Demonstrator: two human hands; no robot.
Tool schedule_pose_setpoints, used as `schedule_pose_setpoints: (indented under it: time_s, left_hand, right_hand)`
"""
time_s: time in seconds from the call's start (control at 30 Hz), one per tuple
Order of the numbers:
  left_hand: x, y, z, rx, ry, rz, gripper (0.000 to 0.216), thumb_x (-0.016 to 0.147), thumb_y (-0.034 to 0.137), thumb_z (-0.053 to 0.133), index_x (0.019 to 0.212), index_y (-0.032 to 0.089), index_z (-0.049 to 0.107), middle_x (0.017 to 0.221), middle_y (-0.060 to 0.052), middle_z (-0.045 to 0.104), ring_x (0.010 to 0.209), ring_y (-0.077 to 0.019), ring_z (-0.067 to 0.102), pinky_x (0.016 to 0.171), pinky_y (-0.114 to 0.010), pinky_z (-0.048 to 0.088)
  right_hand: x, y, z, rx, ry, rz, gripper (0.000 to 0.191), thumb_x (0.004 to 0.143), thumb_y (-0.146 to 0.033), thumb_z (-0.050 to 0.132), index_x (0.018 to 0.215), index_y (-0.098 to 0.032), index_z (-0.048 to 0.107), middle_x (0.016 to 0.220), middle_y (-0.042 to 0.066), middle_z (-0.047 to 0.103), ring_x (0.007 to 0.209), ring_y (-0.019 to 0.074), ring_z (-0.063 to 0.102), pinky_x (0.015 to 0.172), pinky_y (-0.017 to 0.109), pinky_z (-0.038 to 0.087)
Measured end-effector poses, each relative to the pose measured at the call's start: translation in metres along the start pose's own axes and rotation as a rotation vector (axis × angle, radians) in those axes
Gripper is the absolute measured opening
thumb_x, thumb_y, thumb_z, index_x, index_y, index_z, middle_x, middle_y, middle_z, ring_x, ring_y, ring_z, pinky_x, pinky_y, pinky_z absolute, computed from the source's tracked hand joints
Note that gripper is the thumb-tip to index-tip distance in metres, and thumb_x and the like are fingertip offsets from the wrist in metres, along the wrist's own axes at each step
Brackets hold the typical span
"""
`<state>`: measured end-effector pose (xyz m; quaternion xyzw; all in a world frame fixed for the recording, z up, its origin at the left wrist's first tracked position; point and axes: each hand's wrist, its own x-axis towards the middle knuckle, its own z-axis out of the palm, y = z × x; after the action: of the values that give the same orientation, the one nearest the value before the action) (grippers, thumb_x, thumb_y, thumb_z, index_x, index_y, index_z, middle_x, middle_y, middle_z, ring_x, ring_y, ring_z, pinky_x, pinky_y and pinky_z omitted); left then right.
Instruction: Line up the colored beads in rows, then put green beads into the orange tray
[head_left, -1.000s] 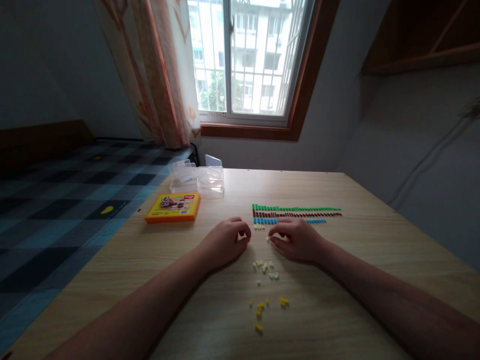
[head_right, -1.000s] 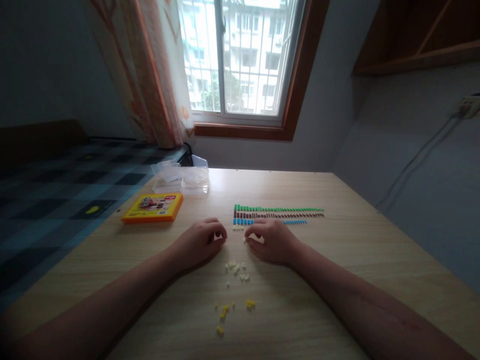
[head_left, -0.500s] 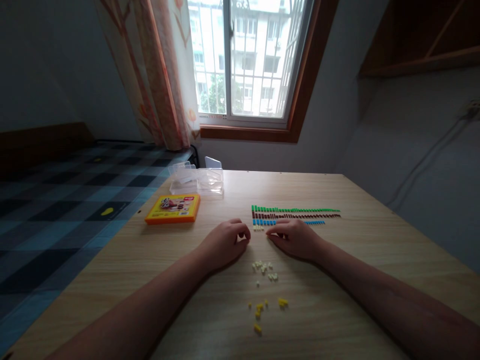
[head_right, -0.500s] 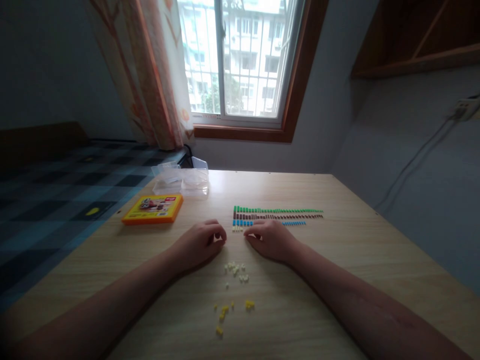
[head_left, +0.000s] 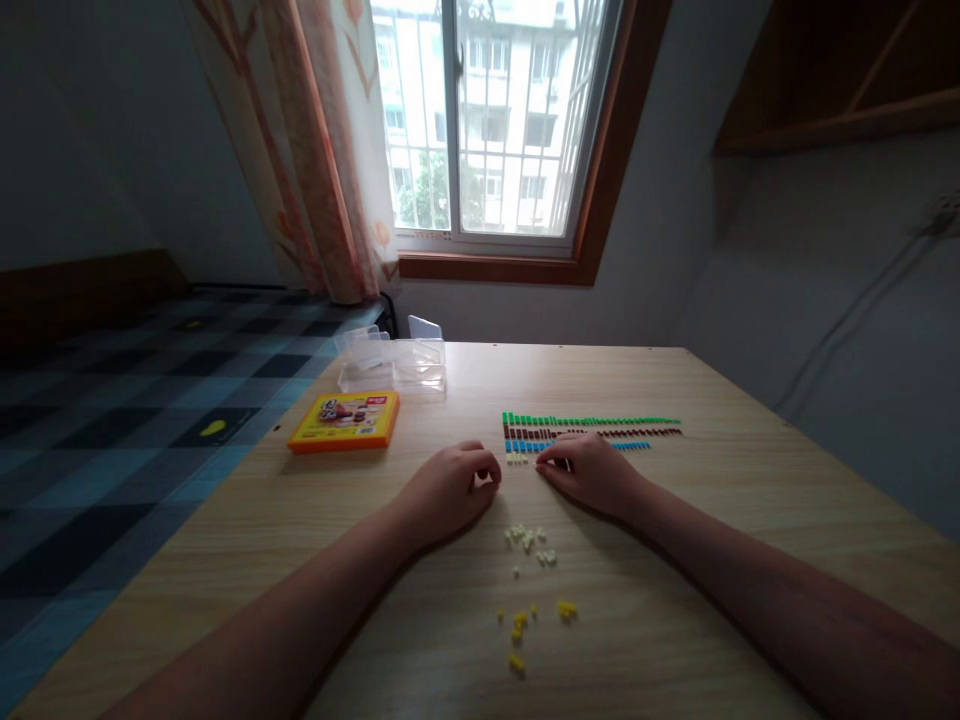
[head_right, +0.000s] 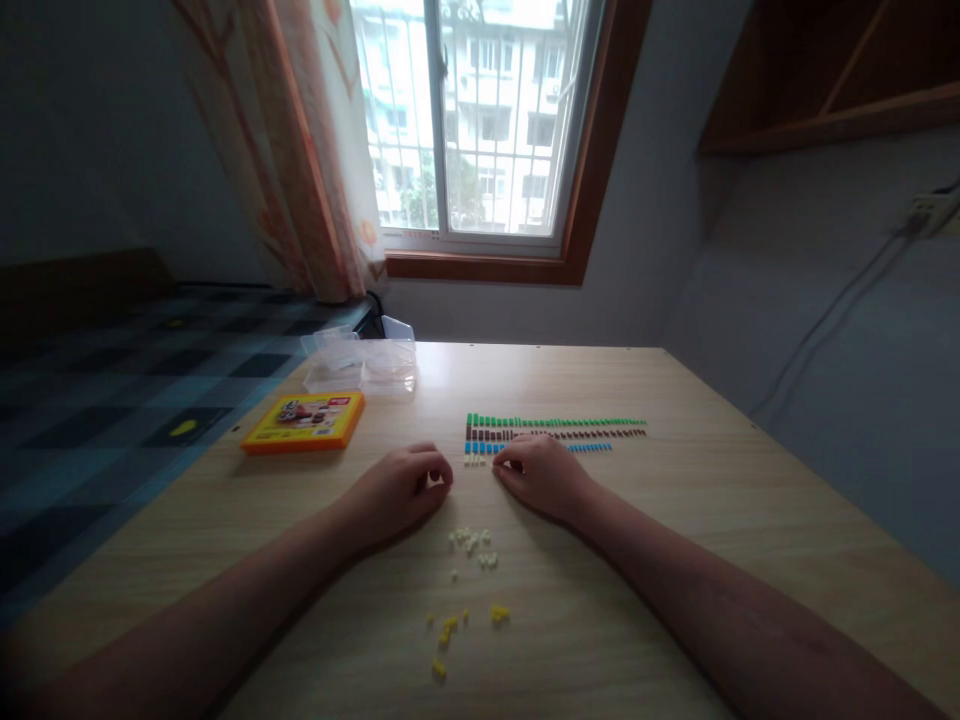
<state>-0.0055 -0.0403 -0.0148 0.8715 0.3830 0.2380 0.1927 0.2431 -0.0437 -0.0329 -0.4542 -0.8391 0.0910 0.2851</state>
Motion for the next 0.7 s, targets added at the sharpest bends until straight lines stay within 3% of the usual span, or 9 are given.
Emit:
schedule_pose_setpoints:
  time_s: [0.33,0.7]
  left_hand:
    - [0.0001,0.0026,-0.0001,0.018,-0.001,-0.002,0.015,0.077,0.008,0.059,0.079,0.019,0.069,0.084,-0.001,0.065,0.070,-0.0128,0.058,0.067,-0.023,0.045]
    - [0.0001,0.0020,-0.0003,0.029,-0.012,0.008,0.015,0.078,0.009,0.058,0.080,0.019,0.069,0.085,-0.002,0.065,0.071,-0.0132,0.059,0.066,-0.024,0.045]
  right_hand:
    - [0.0070,-0.0100,0.0018,-0.063,0.017,0.129,0.013,0.087,-0.021,0.067,0.086,-0.022,0.080,0.081,0.002,0.077,0.076,0.0182,0.067,0.072,0.028,0.045]
    - [0.0060,-0.0074,0.0012,-0.051,0.003,0.124,0.014,0.087,-0.022,0.066,0.087,-0.022,0.081,0.083,0.003,0.077,0.076,0.0187,0.067,0.071,0.029,0.046]
